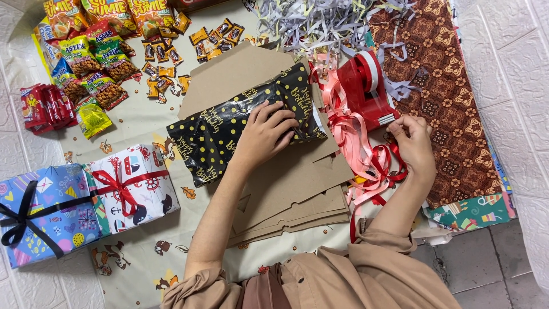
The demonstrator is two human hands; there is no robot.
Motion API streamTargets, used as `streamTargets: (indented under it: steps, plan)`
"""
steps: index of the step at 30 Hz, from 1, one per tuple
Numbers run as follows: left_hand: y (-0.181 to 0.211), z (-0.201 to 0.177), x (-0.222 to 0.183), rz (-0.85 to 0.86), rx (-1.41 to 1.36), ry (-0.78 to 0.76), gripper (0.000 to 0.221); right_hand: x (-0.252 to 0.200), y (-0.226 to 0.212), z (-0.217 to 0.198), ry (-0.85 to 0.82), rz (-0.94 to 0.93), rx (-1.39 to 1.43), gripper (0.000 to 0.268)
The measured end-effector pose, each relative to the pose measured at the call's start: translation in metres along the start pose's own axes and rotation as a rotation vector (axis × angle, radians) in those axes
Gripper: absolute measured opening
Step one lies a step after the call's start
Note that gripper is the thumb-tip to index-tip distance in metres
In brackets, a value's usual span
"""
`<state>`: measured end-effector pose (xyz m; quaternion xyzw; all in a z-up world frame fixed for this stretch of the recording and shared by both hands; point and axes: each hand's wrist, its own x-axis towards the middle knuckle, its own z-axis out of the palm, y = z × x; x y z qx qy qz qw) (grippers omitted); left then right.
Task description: The person wraps a small cardboard box with black-and-gold patterned paper by positioning the box on a white sheet, folding the paper around it, and applying tape from a dispenser to secure the edges.
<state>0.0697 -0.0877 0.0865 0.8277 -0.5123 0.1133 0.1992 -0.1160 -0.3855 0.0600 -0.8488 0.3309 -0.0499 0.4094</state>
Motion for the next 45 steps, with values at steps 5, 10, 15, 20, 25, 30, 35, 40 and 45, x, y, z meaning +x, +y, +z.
streamTargets:
  steps: [5, 10, 15, 20, 25, 30, 35, 40, 45]
  plan:
    - [0.000, 0.000, 0.000, 0.006, 0.012, 0.012, 0.013, 0.001, -0.010, -0.003, -0.001, 0.011, -0.044, 0.018]
    - [0.000, 0.001, -0.001, -0.002, 0.012, 0.018, 0.013, 0.002, -0.001, -0.004, -0.002, 0.011, -0.148, 0.015]
    - [-0.001, 0.006, -0.002, 0.006, 0.015, 0.042, 0.012, -0.017, -0.035, -0.021, 0.028, -0.004, -0.160, 0.020]
    - [-0.004, -0.006, 0.000, 0.072, -0.068, -0.010, 0.015, -0.042, -0.082, -0.027, 0.092, -0.174, 0.080, 0.025]
    - [-0.002, 0.008, -0.002, 0.005, -0.010, 0.071, 0.007, -0.060, -0.108, 0.010, 0.113, -0.398, 0.350, 0.012]
    - [-0.002, 0.008, -0.002, 0.002, -0.013, 0.083, 0.006, -0.060, -0.128, 0.047, 0.001, -0.486, 0.307, 0.015]
    - [-0.002, 0.007, -0.001, 0.002, -0.022, 0.079, 0.006, -0.071, -0.168, 0.063, -0.128, -0.427, 0.324, 0.072]
    - [-0.002, 0.006, -0.001, -0.003, -0.025, 0.087, 0.007, -0.059, -0.141, 0.100, -0.096, -0.327, 0.318, 0.074]
    - [-0.002, 0.005, -0.001, 0.001, -0.035, 0.077, 0.007, -0.057, -0.145, 0.107, -0.044, -0.250, 0.299, 0.072]
